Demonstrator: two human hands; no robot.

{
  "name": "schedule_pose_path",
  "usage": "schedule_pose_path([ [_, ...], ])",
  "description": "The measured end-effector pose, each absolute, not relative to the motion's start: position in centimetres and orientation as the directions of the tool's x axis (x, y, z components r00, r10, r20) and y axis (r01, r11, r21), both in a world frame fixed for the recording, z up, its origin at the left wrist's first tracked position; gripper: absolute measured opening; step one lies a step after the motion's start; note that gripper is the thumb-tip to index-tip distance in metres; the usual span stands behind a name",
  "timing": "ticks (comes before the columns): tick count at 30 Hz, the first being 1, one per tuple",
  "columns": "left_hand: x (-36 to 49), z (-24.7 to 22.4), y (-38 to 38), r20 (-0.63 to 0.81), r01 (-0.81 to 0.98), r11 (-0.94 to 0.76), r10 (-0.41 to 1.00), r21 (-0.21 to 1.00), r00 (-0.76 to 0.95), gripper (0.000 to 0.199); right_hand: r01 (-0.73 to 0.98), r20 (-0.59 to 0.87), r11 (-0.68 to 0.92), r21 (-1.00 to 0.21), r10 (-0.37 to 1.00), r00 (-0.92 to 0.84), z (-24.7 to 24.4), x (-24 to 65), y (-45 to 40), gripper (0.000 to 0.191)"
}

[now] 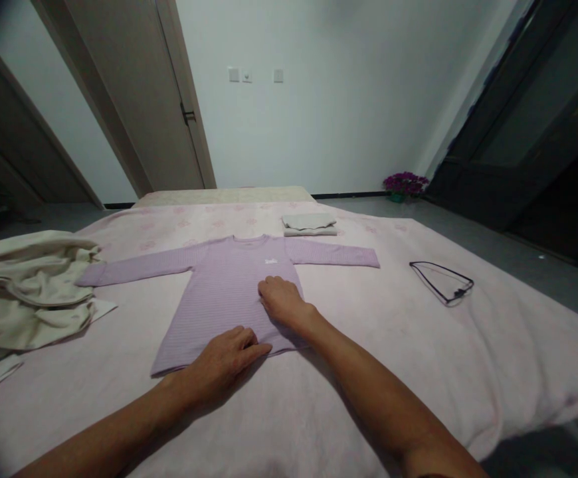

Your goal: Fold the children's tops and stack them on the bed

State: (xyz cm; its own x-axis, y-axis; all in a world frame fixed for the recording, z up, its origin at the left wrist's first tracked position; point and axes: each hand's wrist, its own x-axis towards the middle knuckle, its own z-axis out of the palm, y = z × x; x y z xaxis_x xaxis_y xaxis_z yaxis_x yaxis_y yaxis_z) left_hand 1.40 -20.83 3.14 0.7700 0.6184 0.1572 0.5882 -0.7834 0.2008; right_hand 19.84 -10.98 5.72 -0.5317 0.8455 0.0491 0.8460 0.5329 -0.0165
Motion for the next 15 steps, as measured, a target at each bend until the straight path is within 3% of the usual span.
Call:
schedule_pose_path([
  [4, 1.3, 3.3, -20.8, 0.151, 0.592, -0.779, 0.623, 0.205, 0.768, 0.028, 0.878, 0.063, 0.477, -0.016, 0.877, -0.476, 4.7, 19.5, -9.9, 0.022],
  [10, 1.3, 3.1, -20.8, 0.178, 0.580, -0.787, 0.614, 0.212, 0.769, 0.026, 0.886, 0.163, 0.429, -0.175, 0.900, -0.404, 3.6, 20.6, -9.6, 0.017],
  [15, 1.4, 2.8, -20.6, 0.204, 0.568, -0.789, 0.612, 0.236, 0.764, 0.025, 0.935, 0.104, 0.347, -0.075, 0.935, -0.339, 4.0, 21.3, -8.9, 0.025],
])
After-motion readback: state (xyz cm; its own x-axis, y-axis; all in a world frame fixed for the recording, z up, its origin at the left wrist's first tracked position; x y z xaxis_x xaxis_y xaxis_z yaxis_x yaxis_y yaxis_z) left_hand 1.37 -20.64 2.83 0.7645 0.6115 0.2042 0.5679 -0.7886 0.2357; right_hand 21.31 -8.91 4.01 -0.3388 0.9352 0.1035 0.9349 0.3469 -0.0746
